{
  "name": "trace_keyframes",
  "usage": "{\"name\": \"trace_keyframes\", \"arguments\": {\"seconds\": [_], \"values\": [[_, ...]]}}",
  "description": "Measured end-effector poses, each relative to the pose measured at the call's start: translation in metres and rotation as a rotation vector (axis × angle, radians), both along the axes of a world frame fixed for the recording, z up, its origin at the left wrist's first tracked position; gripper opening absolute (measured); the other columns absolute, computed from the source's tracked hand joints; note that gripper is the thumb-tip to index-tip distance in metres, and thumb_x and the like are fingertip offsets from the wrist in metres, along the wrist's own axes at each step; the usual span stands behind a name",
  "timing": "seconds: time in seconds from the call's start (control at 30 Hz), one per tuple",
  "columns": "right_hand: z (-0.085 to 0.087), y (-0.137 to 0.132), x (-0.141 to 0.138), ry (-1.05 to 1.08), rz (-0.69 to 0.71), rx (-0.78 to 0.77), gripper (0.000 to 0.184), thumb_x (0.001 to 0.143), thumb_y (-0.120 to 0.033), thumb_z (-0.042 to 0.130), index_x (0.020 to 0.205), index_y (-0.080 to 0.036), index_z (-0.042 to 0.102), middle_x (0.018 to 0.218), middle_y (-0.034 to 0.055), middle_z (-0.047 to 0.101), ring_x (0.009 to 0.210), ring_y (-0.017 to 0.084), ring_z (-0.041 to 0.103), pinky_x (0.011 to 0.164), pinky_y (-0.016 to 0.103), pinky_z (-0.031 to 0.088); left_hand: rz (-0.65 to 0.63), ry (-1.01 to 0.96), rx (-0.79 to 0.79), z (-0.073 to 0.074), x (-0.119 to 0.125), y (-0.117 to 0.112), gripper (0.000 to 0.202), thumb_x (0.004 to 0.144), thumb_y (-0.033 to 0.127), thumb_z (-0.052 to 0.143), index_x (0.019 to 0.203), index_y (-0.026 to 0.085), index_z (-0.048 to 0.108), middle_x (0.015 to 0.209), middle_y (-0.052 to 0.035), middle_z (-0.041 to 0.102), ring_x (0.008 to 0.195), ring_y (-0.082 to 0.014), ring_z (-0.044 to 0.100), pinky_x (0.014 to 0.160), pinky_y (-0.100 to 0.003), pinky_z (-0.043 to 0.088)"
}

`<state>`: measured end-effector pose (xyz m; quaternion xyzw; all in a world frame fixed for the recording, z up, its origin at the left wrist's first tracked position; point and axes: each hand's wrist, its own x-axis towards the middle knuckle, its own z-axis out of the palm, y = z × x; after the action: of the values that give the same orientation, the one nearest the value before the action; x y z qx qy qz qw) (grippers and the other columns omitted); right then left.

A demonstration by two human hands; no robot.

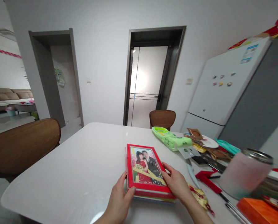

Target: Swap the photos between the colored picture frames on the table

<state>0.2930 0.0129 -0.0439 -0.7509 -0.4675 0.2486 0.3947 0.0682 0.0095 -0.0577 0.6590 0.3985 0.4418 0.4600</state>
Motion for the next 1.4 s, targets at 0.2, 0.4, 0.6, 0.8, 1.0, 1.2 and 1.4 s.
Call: {"name": "trace_keyframes", "arguments": {"seconds": [0.2,0.4,0.6,0.8,1.0,1.2,1.4], "values": [[-0.004,-0.018,-0.001,0.215,-0.093,-0.031,0.064,0.065,-0.046,0.046,0.118,-0.01,0.045,0.114,0.0108,0.054,0.095,0.023,0.056,0.081,0.03,0.044,-0.079,-0.065,-0.108,-0.01,-0.001,-0.002,0.063,0.063,0.013,0.05,0.123,0.01,0.031,0.122,-0.0084,0.046,0.112,-0.0192,0.041,0.092,-0.023,0.031],[-0.016,-0.013,-0.037,0.454,-0.038,0.04,0.056,0.065,-0.037,0.049,0.116,-0.016,0.047,0.103,0.0042,0.062,0.092,0.022,0.058,0.08,0.03,0.045,-0.036,-0.079,-0.136,-0.024,-0.017,0.016,0.065,0.055,0.002,0.049,0.118,0.014,0.037,0.113,-0.0039,0.054,0.103,-0.0173,0.049,0.086,-0.019,0.035],[-0.019,0.062,-0.113,0.605,0.218,0.112,0.052,0.065,-0.028,0.043,0.116,-0.018,0.045,0.085,0.0012,0.068,0.077,0.021,0.063,0.069,0.031,0.048,0.195,0.034,-0.122,-0.027,-0.073,0.077,0.058,0.058,-0.005,0.046,0.111,0.016,0.042,0.104,-0.0024,0.059,0.095,-0.0155,0.053,0.079,-0.018,0.038],[-0.013,0.131,-0.185,0.551,0.417,0.123,0.044,0.065,-0.025,0.04,0.106,-0.016,0.051,0.082,0.0025,0.068,0.073,0.021,0.063,0.061,0.03,0.049,0.397,0.075,-0.132,-0.027,-0.139,0.129,0.034,0.073,0.006,0.054,0.105,0.017,0.048,0.102,-0.0043,0.057,0.093,-0.0188,0.053,0.081,-0.031,0.04],[-0.013,0.16,-0.208,0.371,0.421,0.142,0.042,0.068,-0.026,0.035,0.104,-0.015,0.053,0.078,0.0024,0.068,0.069,0.018,0.062,0.061,0.028,0.047,0.486,0.022,-0.152,-0.02,-0.163,0.14,0.024,0.084,0.027,0.048,0.106,0.017,0.048,0.106,-0.0055,0.051,0.088,-0.0185,0.054,0.074,-0.037,0.045],[0.002,0.149,-0.197,0.17,0.195,0.267,0.063,0.071,-0.035,0.037,0.128,-0.01,0.028,0.081,0.0069,0.062,0.077,0.019,0.058,0.068,0.028,0.043,0.579,-0.13,-0.153,0.015,-0.179,0.132,0.025,0.083,0.026,0.048,0.106,0.016,0.047,0.104,-0.0056,0.052,0.085,-0.0178,0.054,0.072,-0.036,0.046],[0.07,0.084,-0.244,0.512,0.552,0.64,0.076,0.066,-0.02,0.046,0.131,-0.029,0.009,0.054,-0.01,0.042,0.048,0.008,0.041,0.055,0.023,0.039,0.376,-0.319,0.012,0.094,-0.143,0.093,0.069,0.066,0.006,0.058,0.125,0.025,0.028,0.059,0.0103,0.048,0.053,-0.0063,0.05,0.06,-0.02,0.042]]}}
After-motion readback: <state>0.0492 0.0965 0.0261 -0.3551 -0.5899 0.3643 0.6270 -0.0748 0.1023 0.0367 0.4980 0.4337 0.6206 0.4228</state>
